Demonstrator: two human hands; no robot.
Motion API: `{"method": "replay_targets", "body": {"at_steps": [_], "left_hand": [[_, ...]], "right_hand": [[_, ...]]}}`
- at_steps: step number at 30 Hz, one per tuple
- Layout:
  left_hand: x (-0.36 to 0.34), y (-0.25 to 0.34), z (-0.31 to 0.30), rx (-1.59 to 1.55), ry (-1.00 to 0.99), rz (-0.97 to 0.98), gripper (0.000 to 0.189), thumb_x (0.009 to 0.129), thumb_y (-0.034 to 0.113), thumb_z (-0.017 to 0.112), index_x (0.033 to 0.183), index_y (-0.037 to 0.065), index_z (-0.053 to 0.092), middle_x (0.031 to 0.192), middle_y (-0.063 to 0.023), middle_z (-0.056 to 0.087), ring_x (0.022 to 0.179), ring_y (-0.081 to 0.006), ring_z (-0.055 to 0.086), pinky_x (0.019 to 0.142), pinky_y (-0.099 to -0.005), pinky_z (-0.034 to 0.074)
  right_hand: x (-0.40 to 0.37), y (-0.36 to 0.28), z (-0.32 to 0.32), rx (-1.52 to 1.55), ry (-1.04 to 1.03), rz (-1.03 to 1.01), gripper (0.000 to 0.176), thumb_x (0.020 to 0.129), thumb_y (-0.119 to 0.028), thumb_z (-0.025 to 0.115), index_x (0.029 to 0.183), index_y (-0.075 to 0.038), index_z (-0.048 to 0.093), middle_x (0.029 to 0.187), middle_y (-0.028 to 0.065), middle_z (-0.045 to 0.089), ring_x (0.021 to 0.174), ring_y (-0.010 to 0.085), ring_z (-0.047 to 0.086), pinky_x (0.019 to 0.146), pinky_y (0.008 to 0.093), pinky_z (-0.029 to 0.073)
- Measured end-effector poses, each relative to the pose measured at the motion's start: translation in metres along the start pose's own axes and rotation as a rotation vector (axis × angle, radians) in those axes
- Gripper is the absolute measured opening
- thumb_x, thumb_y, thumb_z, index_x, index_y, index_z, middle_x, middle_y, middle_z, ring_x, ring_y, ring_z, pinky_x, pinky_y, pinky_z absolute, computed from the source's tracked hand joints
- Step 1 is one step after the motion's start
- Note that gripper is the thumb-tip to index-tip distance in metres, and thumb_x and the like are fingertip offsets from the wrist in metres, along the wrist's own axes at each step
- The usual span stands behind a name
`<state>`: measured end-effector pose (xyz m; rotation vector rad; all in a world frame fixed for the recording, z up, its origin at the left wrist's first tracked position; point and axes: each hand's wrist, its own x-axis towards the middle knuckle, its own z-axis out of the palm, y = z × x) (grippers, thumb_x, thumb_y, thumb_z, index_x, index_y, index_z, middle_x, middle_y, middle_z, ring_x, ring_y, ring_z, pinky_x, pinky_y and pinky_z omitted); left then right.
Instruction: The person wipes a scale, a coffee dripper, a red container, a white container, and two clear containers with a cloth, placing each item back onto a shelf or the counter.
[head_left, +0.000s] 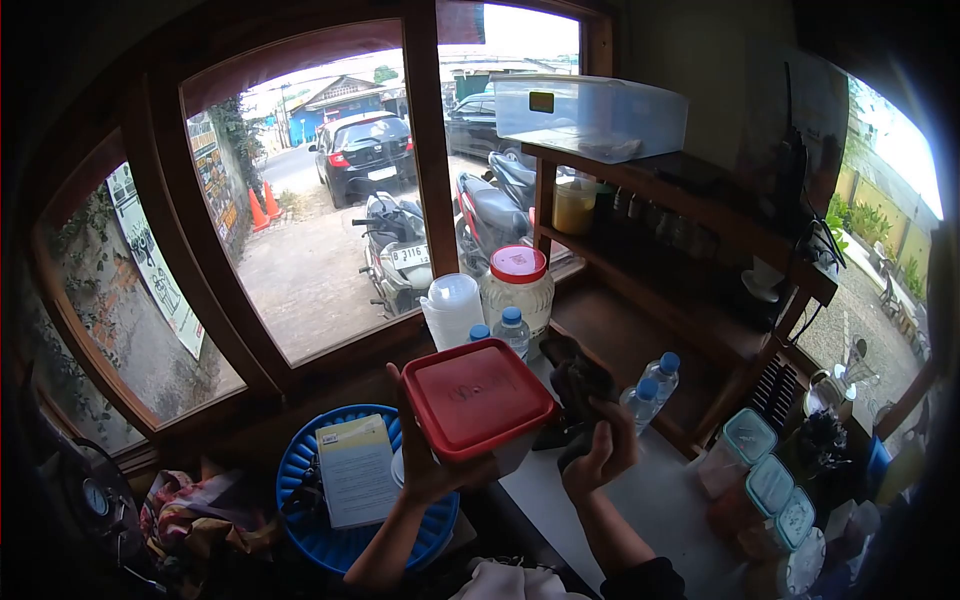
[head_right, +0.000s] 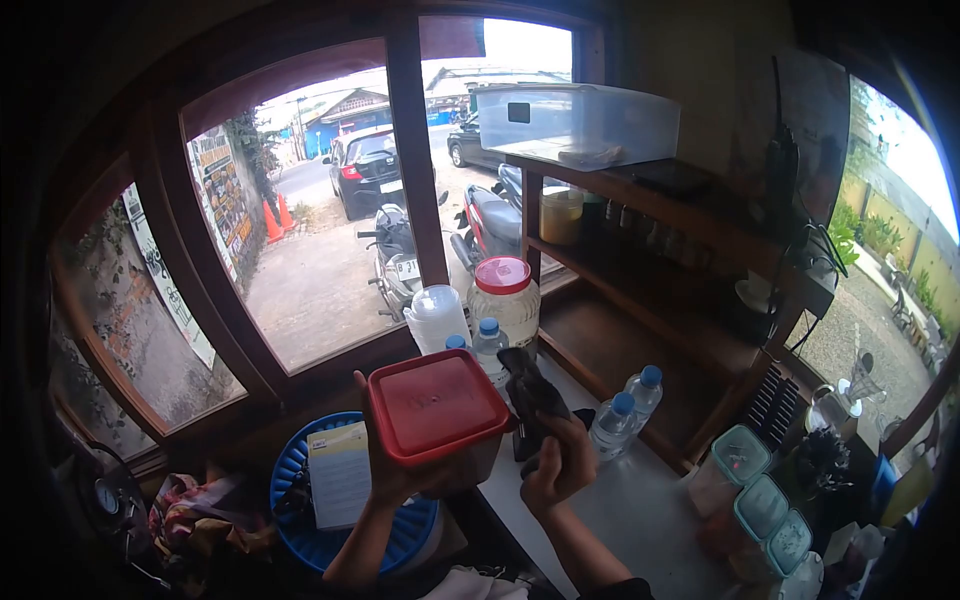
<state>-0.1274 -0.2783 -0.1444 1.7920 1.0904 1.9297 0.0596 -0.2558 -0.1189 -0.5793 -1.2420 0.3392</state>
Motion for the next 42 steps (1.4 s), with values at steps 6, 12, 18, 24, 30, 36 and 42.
{"method": "replay_targets", "body": {"at_steps": [6, 12, 18, 24, 30, 36, 42], "left_hand": [[-0.004, 0.004, 0.022, -0.205, 0.234, -0.244, 0.120, 0.061, 0.034, 0.085, 0.148, 0.012, 0.005, 0.143, -0.0146, 0.026, 0.130, -0.0309, 0.034, 0.106, -0.0452, 0.035], [0.010, -0.003, 0.022, 0.019, 0.391, -0.231, 0.101, 0.069, 0.025, 0.082, 0.145, 0.012, 0.017, 0.140, -0.0140, 0.031, 0.128, -0.0291, 0.035, 0.107, -0.0404, 0.031], [0.005, -0.013, 0.024, -0.258, 0.405, -0.284, 0.088, 0.079, 0.036, 0.072, 0.145, 0.011, 0.018, 0.141, -0.0149, 0.029, 0.130, -0.0300, 0.033, 0.108, -0.0409, 0.028], [0.008, 0.005, 0.024, -0.063, 0.403, -0.250, 0.091, 0.078, 0.032, 0.071, 0.147, 0.013, 0.015, 0.145, -0.0131, 0.024, 0.132, -0.0281, 0.030, 0.109, -0.0396, 0.026], [0.004, -0.008, 0.032, -0.305, 0.360, -0.278, 0.101, 0.071, 0.028, 0.077, 0.148, 0.015, 0.013, 0.144, -0.0127, 0.028, 0.129, -0.0295, 0.035, 0.108, -0.0407, 0.029], [-0.012, -0.021, 0.038, -0.712, 0.076, -0.491, 0.103, 0.067, 0.029, 0.074, 0.148, 0.013, 0.013, 0.133, -0.0152, 0.043, 0.123, -0.0291, 0.044, 0.103, -0.0406, 0.037], [0.012, 0.001, 0.056, -1.169, 0.086, -0.364, 0.091, 0.074, 0.032, 0.064, 0.147, 0.009, 0.015, 0.134, -0.0173, 0.043, 0.121, -0.0290, 0.047, 0.102, -0.0422, 0.039]], "right_hand": [[-0.020, 0.013, 0.022, -0.293, -0.417, -0.180, 0.043, 0.080, -0.013, 0.058, 0.119, 0.002, 0.052, 0.131, 0.0293, 0.043, 0.122, 0.0463, 0.043, 0.101, 0.0491, 0.034], [-0.067, 0.034, -0.005, -0.322, -0.804, -0.592, 0.026, 0.082, -0.032, 0.063, 0.099, -0.012, 0.061, 0.133, 0.0120, 0.049, 0.129, 0.0302, 0.040, 0.109, 0.0503, 0.026], [-0.024, 0.025, 0.004, -0.494, -0.893, -0.500, 0.039, 0.087, -0.045, 0.054, 0.110, -0.014, 0.061, 0.142, 0.0032, 0.041, 0.137, 0.0257, 0.029, 0.113, 0.0517, 0.014], [-0.045, 0.014, 0.013, -0.488, -0.776, -0.405, 0.033, 0.082, -0.034, 0.061, 0.102, -0.008, 0.060, 0.133, 0.0137, 0.048, 0.132, 0.0333, 0.036, 0.111, 0.0561, 0.017], [-0.057, 0.041, -0.011, -0.394, -0.583, -0.300, 0.044, 0.084, -0.033, 0.056, 0.118, -0.004, 0.054, 0.139, 0.0188, 0.040, 0.132, 0.0357, 0.035, 0.110, 0.0524, 0.020], [0.025, 0.005, -0.016, 0.171, -0.646, 0.211, 0.076, 0.094, -0.052, 0.032, 0.147, -0.003, 0.008, 0.154, 0.0169, 0.009, 0.142, 0.0303, 0.008, 0.113, 0.0415, 0.009], [0.044, -0.020, -0.005, 0.016, -0.684, 0.184, 0.075, 0.092, -0.047, 0.039, 0.148, -0.006, 0.011, 0.152, 0.0205, 0.013, 0.141, 0.0361, 0.010, 0.113, 0.0441, 0.008]]}}
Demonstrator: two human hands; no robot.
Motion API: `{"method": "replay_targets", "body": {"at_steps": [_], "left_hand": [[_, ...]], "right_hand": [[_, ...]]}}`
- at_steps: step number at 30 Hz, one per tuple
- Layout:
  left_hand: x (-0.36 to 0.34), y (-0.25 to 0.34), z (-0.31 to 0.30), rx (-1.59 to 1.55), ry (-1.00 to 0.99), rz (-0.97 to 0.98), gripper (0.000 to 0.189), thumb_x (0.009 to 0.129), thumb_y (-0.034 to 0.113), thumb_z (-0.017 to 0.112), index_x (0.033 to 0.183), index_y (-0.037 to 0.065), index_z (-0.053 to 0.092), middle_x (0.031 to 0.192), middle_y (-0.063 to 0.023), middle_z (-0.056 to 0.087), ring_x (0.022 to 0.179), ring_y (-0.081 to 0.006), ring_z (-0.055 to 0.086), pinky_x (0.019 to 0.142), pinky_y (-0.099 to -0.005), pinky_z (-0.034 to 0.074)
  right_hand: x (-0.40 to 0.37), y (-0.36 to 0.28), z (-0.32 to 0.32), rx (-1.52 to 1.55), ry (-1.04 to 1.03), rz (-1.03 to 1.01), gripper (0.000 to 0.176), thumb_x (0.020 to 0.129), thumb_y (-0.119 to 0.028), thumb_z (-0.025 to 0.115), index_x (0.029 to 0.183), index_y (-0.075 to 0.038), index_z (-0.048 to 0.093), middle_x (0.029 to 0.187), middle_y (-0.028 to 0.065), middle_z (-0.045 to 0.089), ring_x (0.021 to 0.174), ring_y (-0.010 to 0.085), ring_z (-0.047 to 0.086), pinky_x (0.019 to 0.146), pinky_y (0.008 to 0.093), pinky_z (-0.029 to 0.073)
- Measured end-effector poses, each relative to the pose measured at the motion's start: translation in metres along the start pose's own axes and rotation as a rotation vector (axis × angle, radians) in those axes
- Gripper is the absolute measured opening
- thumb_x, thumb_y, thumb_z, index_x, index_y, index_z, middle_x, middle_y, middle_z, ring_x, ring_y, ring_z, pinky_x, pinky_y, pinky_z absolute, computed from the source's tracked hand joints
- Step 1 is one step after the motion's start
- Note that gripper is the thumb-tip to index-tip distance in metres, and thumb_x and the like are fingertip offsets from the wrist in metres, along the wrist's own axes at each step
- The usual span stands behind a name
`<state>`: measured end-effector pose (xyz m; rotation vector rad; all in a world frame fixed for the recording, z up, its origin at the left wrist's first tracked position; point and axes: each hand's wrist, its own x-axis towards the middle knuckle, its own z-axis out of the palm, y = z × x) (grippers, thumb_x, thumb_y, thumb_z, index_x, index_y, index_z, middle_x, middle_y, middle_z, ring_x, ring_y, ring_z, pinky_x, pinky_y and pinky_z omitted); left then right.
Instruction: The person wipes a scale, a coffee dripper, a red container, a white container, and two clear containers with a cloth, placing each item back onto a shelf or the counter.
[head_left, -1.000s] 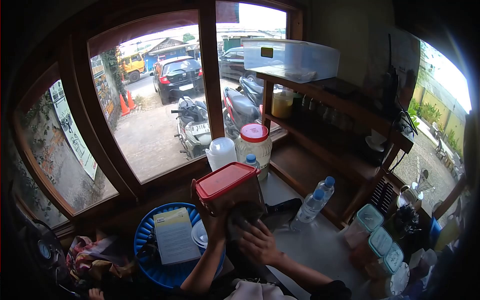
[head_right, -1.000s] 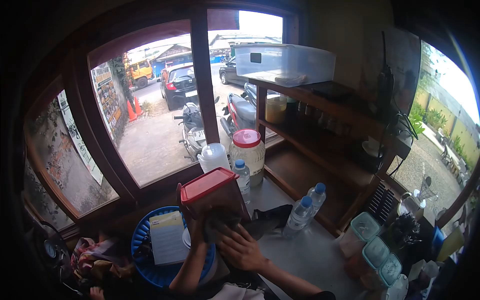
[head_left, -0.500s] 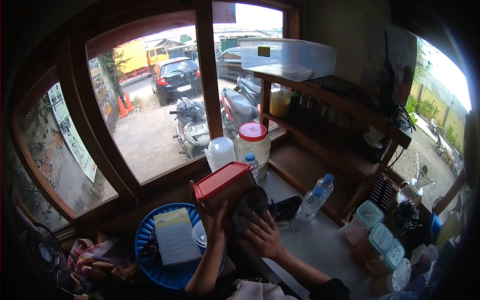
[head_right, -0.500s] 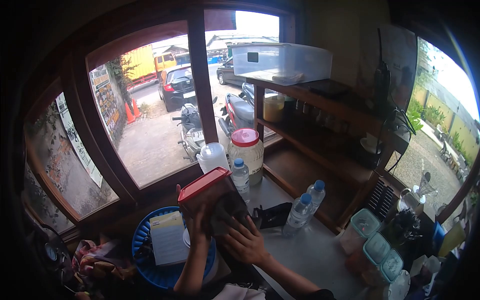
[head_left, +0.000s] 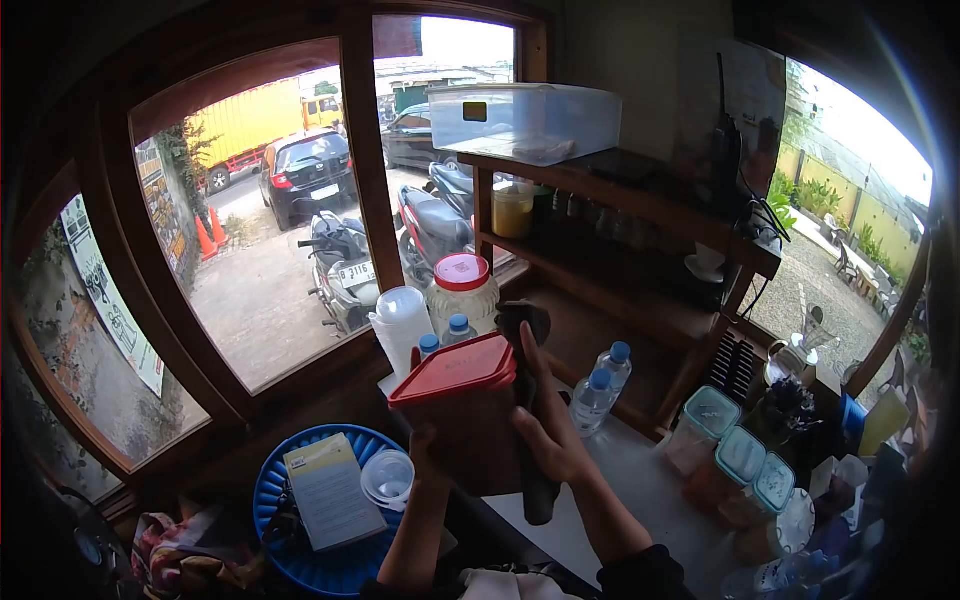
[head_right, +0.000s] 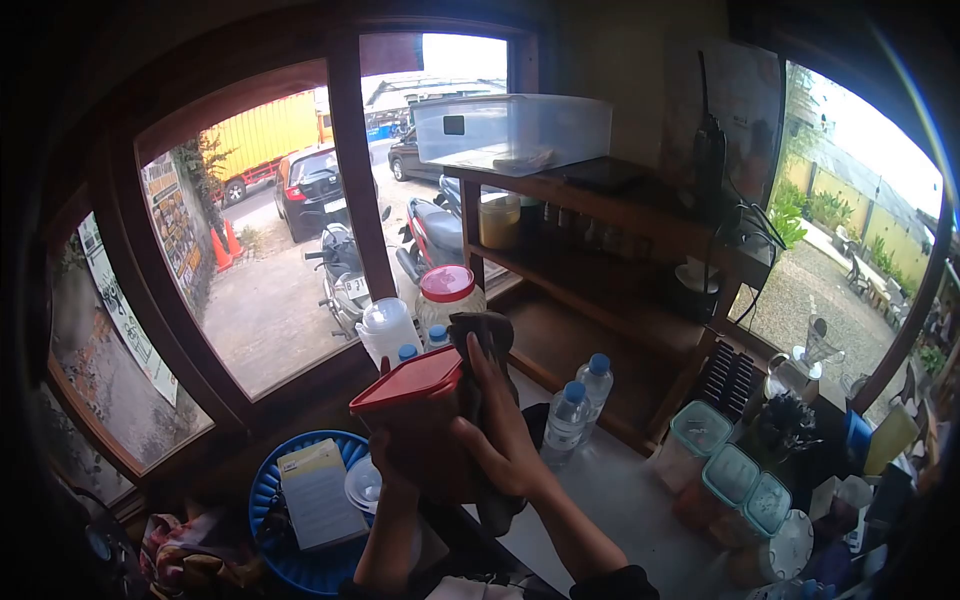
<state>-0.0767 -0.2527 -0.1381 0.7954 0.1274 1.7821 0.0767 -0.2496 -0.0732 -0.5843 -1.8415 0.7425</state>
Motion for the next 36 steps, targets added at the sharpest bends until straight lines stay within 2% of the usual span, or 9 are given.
{"method": "replay_targets", "body": {"at_steps": [9, 13, 17, 18, 22, 26, 29, 32, 36], "left_hand": [[0.001, -0.008, -0.031, -0.217, -0.148, -0.024, 0.085, 0.082, 0.047, 0.053, 0.146, 0.005, 0.016, 0.133, -0.0172, 0.046, 0.116, -0.0272, 0.052, 0.097, -0.0385, 0.045], [0.003, -0.006, -0.028, -0.133, -0.210, -0.046, 0.083, 0.082, 0.052, 0.051, 0.144, 0.004, 0.023, 0.131, -0.0168, 0.048, 0.109, -0.0256, 0.056, 0.090, -0.0370, 0.050], [-0.002, -0.007, -0.043, -0.093, -0.192, -0.148, 0.081, 0.083, 0.055, 0.050, 0.142, 0.003, 0.029, 0.131, -0.0151, 0.048, 0.110, -0.0241, 0.056, 0.089, -0.0358, 0.050], [-0.001, -0.008, -0.044, -0.093, -0.184, -0.152, 0.081, 0.083, 0.055, 0.050, 0.142, 0.003, 0.029, 0.131, -0.0151, 0.048, 0.109, -0.0240, 0.056, 0.089, -0.0356, 0.050], [-0.003, -0.014, -0.047, -0.135, -0.109, -0.135, 0.081, 0.083, 0.055, 0.050, 0.141, 0.003, 0.030, 0.130, -0.0148, 0.048, 0.109, -0.0237, 0.056, 0.089, -0.0350, 0.050], [-0.002, -0.019, -0.045, -0.157, -0.039, -0.098, 0.080, 0.083, 0.056, 0.050, 0.141, 0.003, 0.031, 0.130, -0.0146, 0.049, 0.109, -0.0234, 0.057, 0.088, -0.0344, 0.049], [-0.003, -0.019, -0.044, -0.155, 0.000, -0.070, 0.080, 0.083, 0.056, 0.050, 0.140, 0.003, 0.032, 0.130, -0.0144, 0.049, 0.108, -0.0232, 0.057, 0.088, -0.0340, 0.049], [0.001, -0.017, -0.046, -0.150, 0.037, -0.042, 0.080, 0.084, 0.056, 0.050, 0.140, 0.003, 0.033, 0.129, -0.0143, 0.050, 0.108, -0.0229, 0.057, 0.087, -0.0335, 0.049], [0.001, -0.013, -0.051, -0.120, 0.084, -0.010, 0.079, 0.084, 0.057, 0.050, 0.139, 0.003, 0.035, 0.129, -0.0140, 0.050, 0.107, -0.0226, 0.057, 0.087, -0.0329, 0.049]], "right_hand": [[-0.053, -0.004, 0.010, -0.477, -0.090, -0.051, 0.080, 0.088, -0.045, 0.047, 0.144, 0.003, 0.016, 0.145, 0.0280, 0.024, 0.138, 0.0430, 0.014, 0.113, 0.0474, 0.009], [-0.023, 0.008, 0.003, -0.254, 0.073, 0.017, 0.085, 0.087, -0.054, 0.038, 0.146, 0.000, 0.010, 0.151, 0.0235, 0.013, 0.141, 0.0376, 0.010, 0.113, 0.0446, 0.011], [0.007, 0.014, -0.007, -0.096, 0.052, -0.011, 0.077, 0.087, -0.046, 0.047, 0.144, -0.003, 0.022, 0.146, 0.0211, 0.027, 0.139, 0.0329, 0.021, 0.112, 0.0410, 0.015], [0.016, 0.004, -0.007, -0.061, 0.113, -0.080, 0.055, 0.084, -0.039, 0.057, 0.122, 0.000, 0.051, 0.121, 0.0178, 0.052, 0.121, 0.0281, 0.044, 0.103, 0.0376, 0.029], [0.025, 0.026, -0.010, 0.281, 0.070, -0.062, 0.024, 0.084, -0.023, 0.065, 0.077, -0.002, 0.059, 0.075, 0.0015, 0.058, 0.075, 0.0097, 0.054, 0.074, 0.0241, 0.041], [0.027, 0.042, 0.015, 0.393, 0.481, 0.126, 0.021, 0.094, -0.021, 0.054, 0.088, -0.002, 0.060, 0.085, 0.0031, 0.060, 0.083, 0.0117, 0.055, 0.080, 0.0250, 0.041], [0.019, 0.023, 0.013, 0.385, 0.364, 0.228, 0.031, 0.092, -0.025, 0.054, 0.114, -0.004, 0.056, 0.114, 0.0095, 0.056, 0.108, 0.0178, 0.052, 0.096, 0.0305, 0.036], [0.001, 0.021, 0.009, 0.512, 0.180, 0.215, 0.063, 0.087, -0.033, 0.058, 0.139, -0.007, 0.035, 0.139, 0.0135, 0.037, 0.131, 0.0237, 0.034, 0.108, 0.0374, 0.024], [-0.032, 0.027, 0.014, 0.565, 0.030, 0.232, 0.092, 0.074, -0.033, 0.071, 0.146, -0.007, 0.019, 0.144, 0.0159, 0.028, 0.136, 0.0274, 0.025, 0.111, 0.0407, 0.020]]}}
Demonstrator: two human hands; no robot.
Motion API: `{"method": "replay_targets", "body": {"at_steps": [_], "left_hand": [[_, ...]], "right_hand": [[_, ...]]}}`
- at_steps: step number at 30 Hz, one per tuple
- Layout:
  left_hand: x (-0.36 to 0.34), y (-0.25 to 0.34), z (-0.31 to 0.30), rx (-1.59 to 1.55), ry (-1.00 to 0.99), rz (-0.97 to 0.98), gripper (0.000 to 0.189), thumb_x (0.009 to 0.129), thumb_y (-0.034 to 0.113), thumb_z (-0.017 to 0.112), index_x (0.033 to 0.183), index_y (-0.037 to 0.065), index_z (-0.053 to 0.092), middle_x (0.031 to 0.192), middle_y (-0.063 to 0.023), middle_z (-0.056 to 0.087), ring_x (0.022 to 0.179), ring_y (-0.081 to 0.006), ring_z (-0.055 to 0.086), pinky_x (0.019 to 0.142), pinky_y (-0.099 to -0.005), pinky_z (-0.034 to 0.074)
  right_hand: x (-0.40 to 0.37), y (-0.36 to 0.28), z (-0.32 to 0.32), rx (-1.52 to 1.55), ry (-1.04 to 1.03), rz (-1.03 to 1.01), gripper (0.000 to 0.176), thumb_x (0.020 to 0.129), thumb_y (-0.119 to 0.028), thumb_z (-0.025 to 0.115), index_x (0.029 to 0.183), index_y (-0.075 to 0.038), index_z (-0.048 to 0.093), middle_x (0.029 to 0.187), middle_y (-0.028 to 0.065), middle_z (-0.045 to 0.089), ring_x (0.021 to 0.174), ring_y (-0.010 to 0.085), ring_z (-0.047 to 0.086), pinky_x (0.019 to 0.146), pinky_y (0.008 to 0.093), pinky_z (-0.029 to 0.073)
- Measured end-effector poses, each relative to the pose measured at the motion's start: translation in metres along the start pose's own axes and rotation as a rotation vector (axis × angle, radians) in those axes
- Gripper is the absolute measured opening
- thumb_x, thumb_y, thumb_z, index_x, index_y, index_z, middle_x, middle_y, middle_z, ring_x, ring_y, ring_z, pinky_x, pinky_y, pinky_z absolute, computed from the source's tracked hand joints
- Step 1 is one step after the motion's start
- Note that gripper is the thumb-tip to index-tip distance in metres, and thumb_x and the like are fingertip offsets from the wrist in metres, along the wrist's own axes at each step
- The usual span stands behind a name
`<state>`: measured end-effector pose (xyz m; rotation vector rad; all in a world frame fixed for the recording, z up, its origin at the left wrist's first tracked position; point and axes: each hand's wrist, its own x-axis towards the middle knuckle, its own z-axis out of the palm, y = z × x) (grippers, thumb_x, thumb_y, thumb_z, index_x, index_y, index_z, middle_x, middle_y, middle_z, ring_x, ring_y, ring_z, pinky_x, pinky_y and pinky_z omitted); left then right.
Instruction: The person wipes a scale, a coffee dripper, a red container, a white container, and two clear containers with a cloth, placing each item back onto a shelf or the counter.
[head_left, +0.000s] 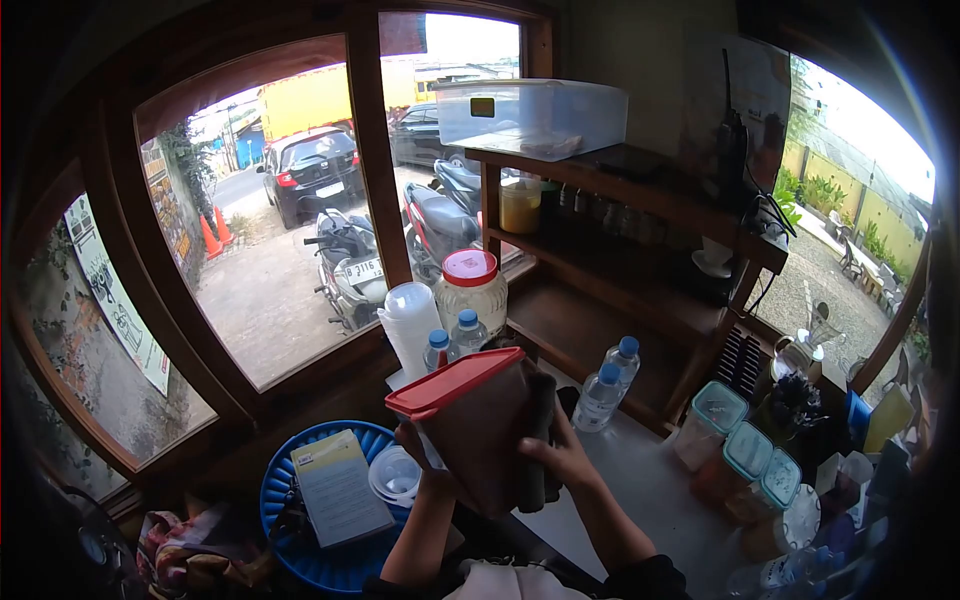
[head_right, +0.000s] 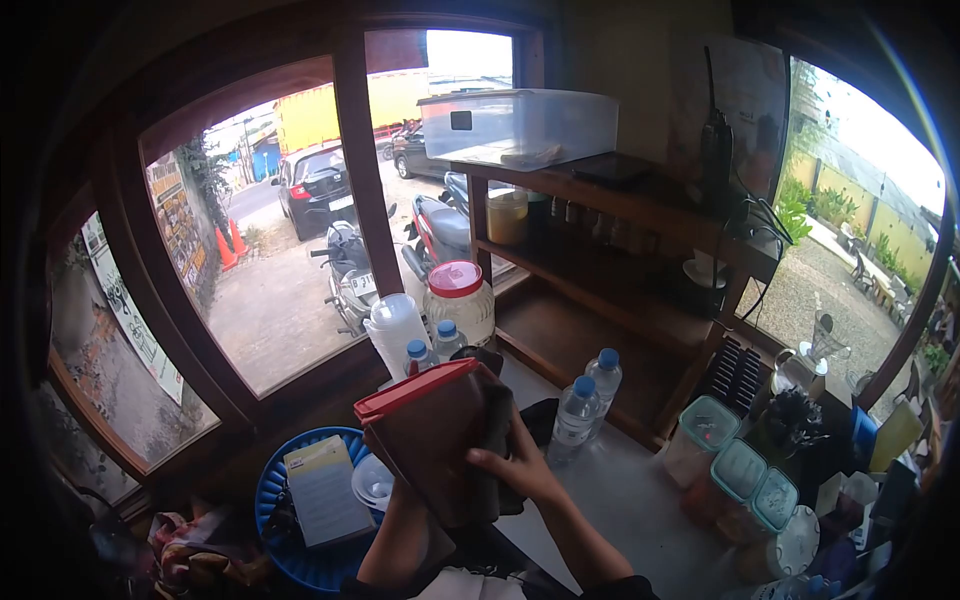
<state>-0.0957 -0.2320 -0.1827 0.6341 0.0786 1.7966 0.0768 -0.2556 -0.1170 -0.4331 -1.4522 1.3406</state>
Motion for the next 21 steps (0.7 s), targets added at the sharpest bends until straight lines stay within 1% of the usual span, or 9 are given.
{"method": "replay_targets", "body": {"at_steps": [3, 4, 6, 11, 12, 14, 17, 19, 21], "left_hand": [[0.001, -0.001, 0.001, 0.052, 0.023, -0.001, 0.079, 0.084, 0.057, 0.050, 0.139, 0.002, 0.035, 0.128, -0.0139, 0.051, 0.107, -0.0224, 0.057, 0.086, -0.0325, 0.049], [0.000, -0.002, 0.001, 0.088, 0.032, -0.001, 0.079, 0.084, 0.057, 0.050, 0.139, 0.002, 0.036, 0.128, -0.0138, 0.051, 0.107, -0.0223, 0.057, 0.086, -0.0323, 0.049], [0.001, -0.004, 0.003, 0.187, 0.050, -0.009, 0.079, 0.084, 0.057, 0.050, 0.139, 0.002, 0.036, 0.128, -0.0137, 0.051, 0.107, -0.0222, 0.057, 0.086, -0.0320, 0.049], [0.006, 0.014, -0.006, 1.010, 0.089, -0.171, 0.072, 0.092, 0.062, 0.035, 0.128, 0.002, 0.047, 0.121, -0.0129, 0.056, 0.105, -0.0225, 0.057, 0.089, -0.0352, 0.047], [0.000, 0.013, 0.008, 0.961, 0.029, -0.040, 0.074, 0.090, 0.063, 0.038, 0.134, 0.004, 0.041, 0.129, -0.0107, 0.050, 0.115, -0.0212, 0.051, 0.096, -0.0369, 0.042], [-0.012, 0.001, 0.004, 0.487, 0.105, 0.019, 0.074, 0.091, 0.058, 0.042, 0.141, 0.006, 0.028, 0.135, -0.0108, 0.043, 0.123, -0.0225, 0.044, 0.098, -0.0369, 0.042], [-0.022, 0.004, -0.017, 0.482, -0.168, 0.147, 0.097, 0.074, 0.056, 0.068, 0.143, 0.007, 0.021, 0.137, -0.0108, 0.039, 0.127, -0.0261, 0.041, 0.101, -0.0398, 0.040], [-0.030, 0.017, -0.004, 0.744, -0.157, 0.087, 0.105, 0.065, 0.052, 0.078, 0.142, 0.006, 0.024, 0.134, -0.0122, 0.042, 0.123, -0.0269, 0.044, 0.100, -0.0396, 0.042], [-0.033, 0.026, 0.015, 0.589, 0.053, -0.046, 0.104, 0.058, 0.041, 0.083, 0.138, 0.003, 0.029, 0.127, -0.0131, 0.047, 0.118, -0.0268, 0.049, 0.098, -0.0388, 0.044]], "right_hand": [[-0.019, 0.013, -0.004, -0.170, 0.057, 0.078, 0.102, 0.063, -0.022, 0.083, 0.143, -0.005, 0.022, 0.140, 0.0159, 0.034, 0.133, 0.0272, 0.030, 0.110, 0.0395, 0.023], [-0.021, 0.014, -0.004, -0.094, 0.109, 0.105, 0.100, 0.060, -0.019, 0.086, 0.139, -0.004, 0.027, 0.134, 0.0148, 0.039, 0.128, 0.0263, 0.037, 0.107, 0.0385, 0.028], [-0.024, 0.013, -0.007, -0.066, 0.169, 0.121, 0.097, 0.060, -0.019, 0.085, 0.138, -0.003, 0.029, 0.131, 0.0148, 0.042, 0.125, 0.0260, 0.040, 0.105, 0.0386, 0.032], [-0.019, 0.013, 0.004, -0.044, 0.360, 0.013, 0.094, 0.062, -0.017, 0.084, 0.136, -0.003, 0.029, 0.127, 0.0157, 0.045, 0.121, 0.0269, 0.045, 0.102, 0.0386, 0.037], [-0.015, 0.015, 0.004, -0.261, 0.297, -0.178, 0.095, 0.063, -0.018, 0.084, 0.138, -0.002, 0.026, 0.128, 0.0173, 0.044, 0.122, 0.0278, 0.044, 0.103, 0.0382, 0.037], [-0.013, 0.016, 0.015, -0.319, 0.290, -0.288, 0.098, 0.063, -0.018, 0.084, 0.139, -0.001, 0.024, 0.129, 0.0181, 0.043, 0.123, 0.0281, 0.043, 0.103, 0.0383, 0.036], [-0.014, 0.021, 0.024, -0.422, 0.293, -0.325, 0.104, 0.062, -0.019, 0.084, 0.142, 0.000, 0.019, 0.135, 0.0200, 0.037, 0.127, 0.0298, 0.039, 0.104, 0.0394, 0.034], [-0.016, 0.027, 0.024, -0.486, 0.268, -0.333, 0.104, 0.063, -0.017, 0.083, 0.143, -0.001, 0.017, 0.140, 0.0193, 0.033, 0.130, 0.0300, 0.036, 0.106, 0.0403, 0.032], [-0.026, 0.033, 0.021, -0.712, 0.184, -0.400, 0.104, 0.066, -0.025, 0.080, 0.143, 0.000, 0.016, 0.141, 0.0196, 0.031, 0.131, 0.0309, 0.034, 0.107, 0.0415, 0.030]]}}
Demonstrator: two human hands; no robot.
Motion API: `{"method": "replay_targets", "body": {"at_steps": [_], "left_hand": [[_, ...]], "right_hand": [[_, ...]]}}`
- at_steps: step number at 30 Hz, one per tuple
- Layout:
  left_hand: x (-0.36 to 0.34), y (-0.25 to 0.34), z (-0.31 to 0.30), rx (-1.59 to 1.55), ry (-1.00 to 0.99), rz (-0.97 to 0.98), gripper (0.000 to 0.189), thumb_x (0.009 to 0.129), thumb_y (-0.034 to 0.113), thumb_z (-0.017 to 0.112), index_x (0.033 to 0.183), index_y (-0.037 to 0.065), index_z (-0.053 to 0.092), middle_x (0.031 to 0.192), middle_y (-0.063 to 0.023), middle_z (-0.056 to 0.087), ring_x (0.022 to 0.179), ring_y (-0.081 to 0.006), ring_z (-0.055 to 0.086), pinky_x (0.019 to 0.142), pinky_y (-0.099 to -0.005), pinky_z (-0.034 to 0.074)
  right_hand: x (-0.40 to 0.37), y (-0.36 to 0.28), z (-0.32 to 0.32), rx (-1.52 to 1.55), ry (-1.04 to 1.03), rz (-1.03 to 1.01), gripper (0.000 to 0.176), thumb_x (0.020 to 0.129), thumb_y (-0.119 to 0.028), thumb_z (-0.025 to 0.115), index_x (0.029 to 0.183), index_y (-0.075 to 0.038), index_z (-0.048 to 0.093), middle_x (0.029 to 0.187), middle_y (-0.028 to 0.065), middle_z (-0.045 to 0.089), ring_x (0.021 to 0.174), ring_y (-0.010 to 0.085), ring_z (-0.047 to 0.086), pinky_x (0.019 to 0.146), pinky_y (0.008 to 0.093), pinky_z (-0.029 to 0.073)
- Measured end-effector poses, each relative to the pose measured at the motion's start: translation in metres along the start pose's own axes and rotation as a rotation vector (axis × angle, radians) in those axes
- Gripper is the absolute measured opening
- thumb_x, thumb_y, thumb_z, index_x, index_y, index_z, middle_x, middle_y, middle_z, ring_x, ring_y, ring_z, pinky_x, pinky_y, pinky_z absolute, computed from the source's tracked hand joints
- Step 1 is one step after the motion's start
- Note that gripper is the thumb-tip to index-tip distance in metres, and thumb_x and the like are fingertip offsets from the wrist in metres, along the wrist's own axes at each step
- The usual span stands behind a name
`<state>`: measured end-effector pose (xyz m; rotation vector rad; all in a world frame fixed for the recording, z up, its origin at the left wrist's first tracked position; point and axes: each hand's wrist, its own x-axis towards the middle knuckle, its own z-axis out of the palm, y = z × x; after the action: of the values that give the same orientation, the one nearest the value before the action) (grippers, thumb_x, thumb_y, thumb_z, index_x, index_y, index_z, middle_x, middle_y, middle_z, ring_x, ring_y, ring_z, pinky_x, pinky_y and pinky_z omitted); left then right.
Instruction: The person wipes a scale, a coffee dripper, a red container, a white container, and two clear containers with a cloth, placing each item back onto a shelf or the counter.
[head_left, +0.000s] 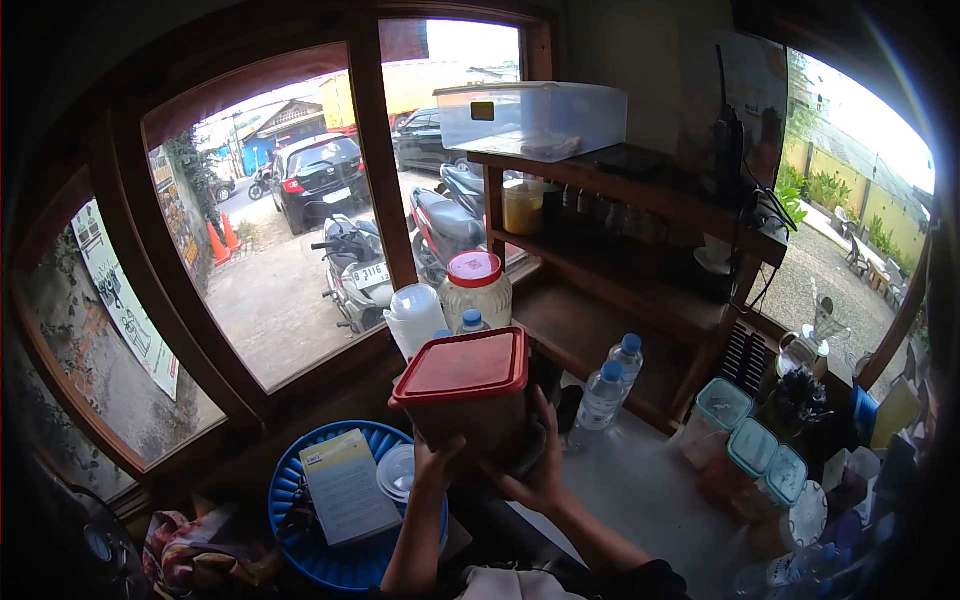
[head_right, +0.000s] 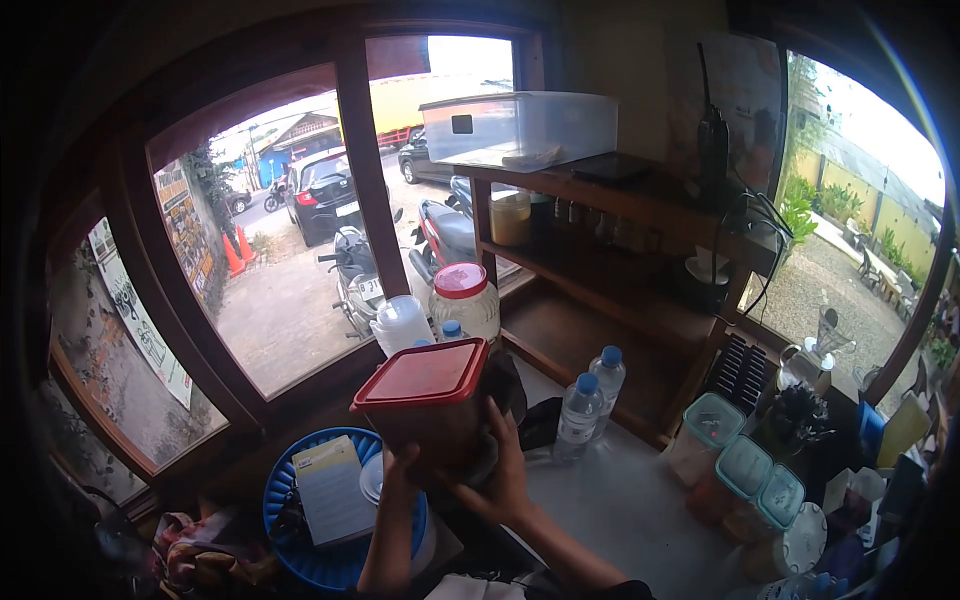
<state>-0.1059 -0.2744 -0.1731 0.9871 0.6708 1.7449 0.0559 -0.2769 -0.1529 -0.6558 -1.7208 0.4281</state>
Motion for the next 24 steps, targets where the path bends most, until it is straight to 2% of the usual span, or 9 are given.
{"method": "replay_targets", "body": {"at_steps": [4, 7, 9, 12, 13, 16, 19, 22, 24], "left_hand": [[0.002, 0.006, -0.009, -0.125, 0.014, -0.063, 0.090, 0.056, 0.025, 0.082, 0.131, 0.000, 0.037, 0.116, -0.0142, 0.054, 0.108, -0.0265, 0.055, 0.092, -0.0366, 0.047], [0.002, 0.006, -0.014, -0.079, -0.032, -0.117, 0.088, 0.057, 0.027, 0.081, 0.129, -0.002, 0.040, 0.116, -0.0150, 0.055, 0.108, -0.0269, 0.055, 0.091, -0.0358, 0.047], [-0.001, 0.009, -0.011, -0.098, -0.046, -0.192, 0.086, 0.059, 0.032, 0.078, 0.129, -0.002, 0.040, 0.116, -0.0157, 0.055, 0.107, -0.0270, 0.055, 0.091, -0.0357, 0.046], [0.000, 0.016, -0.010, -0.050, -0.059, -0.299, 0.086, 0.061, 0.038, 0.075, 0.129, -0.003, 0.041, 0.116, -0.0165, 0.055, 0.107, -0.0270, 0.055, 0.091, -0.0351, 0.046], [-0.001, 0.017, -0.009, -0.024, -0.060, -0.338, 0.086, 0.062, 0.041, 0.074, 0.129, -0.004, 0.041, 0.116, -0.0168, 0.055, 0.107, -0.0269, 0.055, 0.091, -0.0348, 0.045], [-0.005, 0.017, -0.007, -0.073, -0.039, -0.357, 0.087, 0.062, 0.045, 0.072, 0.128, -0.005, 0.042, 0.115, -0.0183, 0.056, 0.106, -0.0276, 0.056, 0.089, -0.0347, 0.047], [-0.004, 0.005, -0.021, -0.146, -0.098, -0.229, 0.078, 0.067, 0.042, 0.070, 0.124, -0.005, 0.046, 0.111, -0.0184, 0.059, 0.101, -0.0279, 0.060, 0.084, -0.0339, 0.050], [-0.003, -0.003, -0.027, -0.417, -0.146, -0.231, 0.061, 0.075, 0.036, 0.066, 0.118, -0.005, 0.053, 0.107, -0.0179, 0.063, 0.095, -0.0276, 0.063, 0.078, -0.0330, 0.053], [-0.001, -0.009, -0.030, -0.608, -0.199, -0.207, 0.053, 0.079, 0.033, 0.064, 0.115, -0.005, 0.055, 0.106, -0.0171, 0.064, 0.092, -0.0267, 0.064, 0.077, -0.0325, 0.054]], "right_hand": [[0.006, 0.010, -0.005, -0.042, -0.066, -0.039, 0.104, 0.073, -0.045, 0.070, 0.145, 0.002, 0.011, 0.144, 0.0194, 0.028, 0.131, 0.0316, 0.033, 0.109, 0.0428, 0.026], [0.025, 0.015, -0.005, 0.367, 0.029, 0.225, 0.105, 0.073, -0.047, 0.066, 0.147, -0.004, 0.006, 0.151, 0.0223, 0.012, 0.139, 0.0388, 0.015, 0.112, 0.0453, 0.016], [0.054, -0.002, -0.008, 0.444, 0.243, 0.198, 0.086, 0.073, -0.040, 0.068, 0.142, -0.005, 0.030, 0.144, 0.0206, 0.032, 0.134, 0.0361, 0.030, 0.108, 0.0449, 0.025], [0.069, 0.014, -0.030, 0.093, 0.126, -0.120, 0.051, 0.071, -0.031, 0.072, 0.111, -0.002, 0.061, 0.116, 0.0177, 0.057, 0.111, 0.0318, 0.055, 0.099, 0.0413, 0.038], [0.081, 0.008, -0.033, 0.030, 0.181, -0.216, 0.024, 0.067, -0.020, 0.075, 0.077, -0.001, 0.065, 0.087, 0.0110, 0.064, 0.084, 0.0261, 0.063, 0.088, 0.0380, 0.046], [0.082, 0.011, -0.038, -0.006, 0.127, -0.203, 0.031, 0.079, -0.025, 0.070, 0.069, 0.002, 0.059, 0.081, 0.0099, 0.061, 0.079, 0.0205, 0.061, 0.080, 0.0348, 0.046], [0.077, 0.018, -0.017, 0.338, 0.551, 0.095, 0.023, 0.084, -0.020, 0.066, 0.077, 0.001, 0.061, 0.079, 0.0053, 0.060, 0.070, 0.0153, 0.058, 0.073, 0.0333, 0.048], [0.090, 0.022, 0.001, 0.565, 0.760, -0.040, 0.015, 0.085, -0.012, 0.065, 0.090, 0.001, 0.061, 0.086, 0.0066, 0.063, 0.074, 0.0101, 0.059, 0.068, 0.0215, 0.047], [0.088, 0.005, -0.003, 0.560, 0.546, 0.283, 0.021, 0.087, -0.016, 0.062, 0.099, 0.000, 0.059, 0.091, 0.0082, 0.064, 0.083, 0.0131, 0.060, 0.077, 0.0251, 0.048]]}}
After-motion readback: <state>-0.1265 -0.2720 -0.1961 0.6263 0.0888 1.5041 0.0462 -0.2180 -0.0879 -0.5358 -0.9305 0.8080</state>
